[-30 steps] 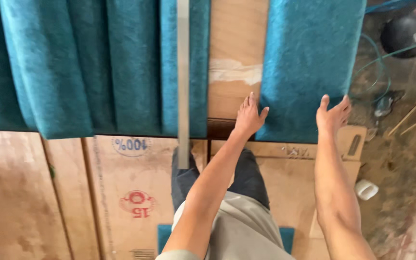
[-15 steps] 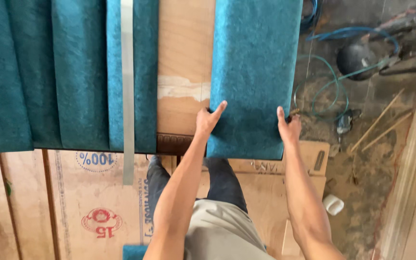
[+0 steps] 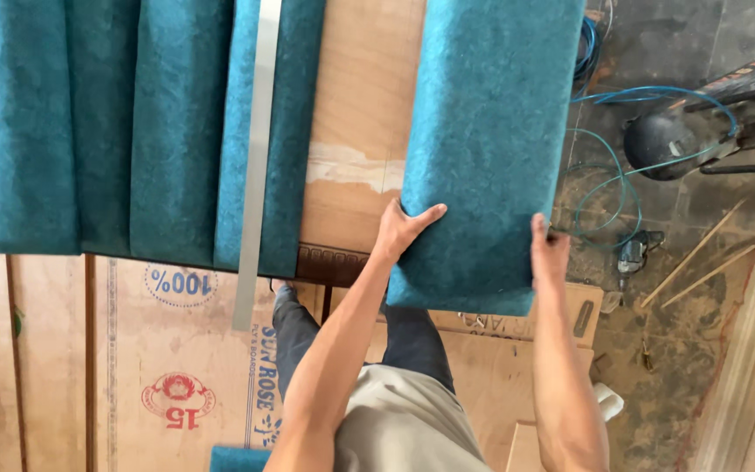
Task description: The person positions and aligns several blue upholstered panels onto a wooden board. They handle the panels one by one, smoothing the fabric with their hands and using a metal ruler to check the spacing and alignment between the segments.
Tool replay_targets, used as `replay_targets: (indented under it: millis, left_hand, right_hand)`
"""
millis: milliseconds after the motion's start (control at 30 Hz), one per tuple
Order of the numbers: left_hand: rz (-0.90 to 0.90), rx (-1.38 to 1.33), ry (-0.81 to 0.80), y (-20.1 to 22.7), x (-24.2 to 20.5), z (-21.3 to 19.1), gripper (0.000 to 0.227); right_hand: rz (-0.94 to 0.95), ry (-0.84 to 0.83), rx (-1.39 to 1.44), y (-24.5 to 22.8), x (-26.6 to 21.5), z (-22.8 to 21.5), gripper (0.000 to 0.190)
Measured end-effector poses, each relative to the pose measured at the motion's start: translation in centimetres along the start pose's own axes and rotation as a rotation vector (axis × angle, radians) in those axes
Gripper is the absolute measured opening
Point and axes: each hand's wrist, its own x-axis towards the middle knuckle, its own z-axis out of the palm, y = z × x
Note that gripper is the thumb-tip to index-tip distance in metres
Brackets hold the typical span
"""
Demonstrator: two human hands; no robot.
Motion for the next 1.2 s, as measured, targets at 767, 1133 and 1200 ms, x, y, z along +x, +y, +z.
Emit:
replay_targets:
  millis: [767,1133,1200]
  left_hand:
    - [0.111,0.1,0.175,4.2,-10.8,-11.1,0.082]
    - [0.231,0.14,0.358,7.4,-10.3,-39.4,0.058]
    - [0.25,0.198,0.4,8.1,-9.9,-45.5,0.058]
  right_hand:
    - [0.122,-0.071,0.137,-7.7,-11.5,0.8,0.084]
    - [0.087,-0.244,0.127,-22.2,-22.8,24.6,0.086]
    - [0.053,-0.295,0.076,-25.2,-25.3,30.2,0.092]
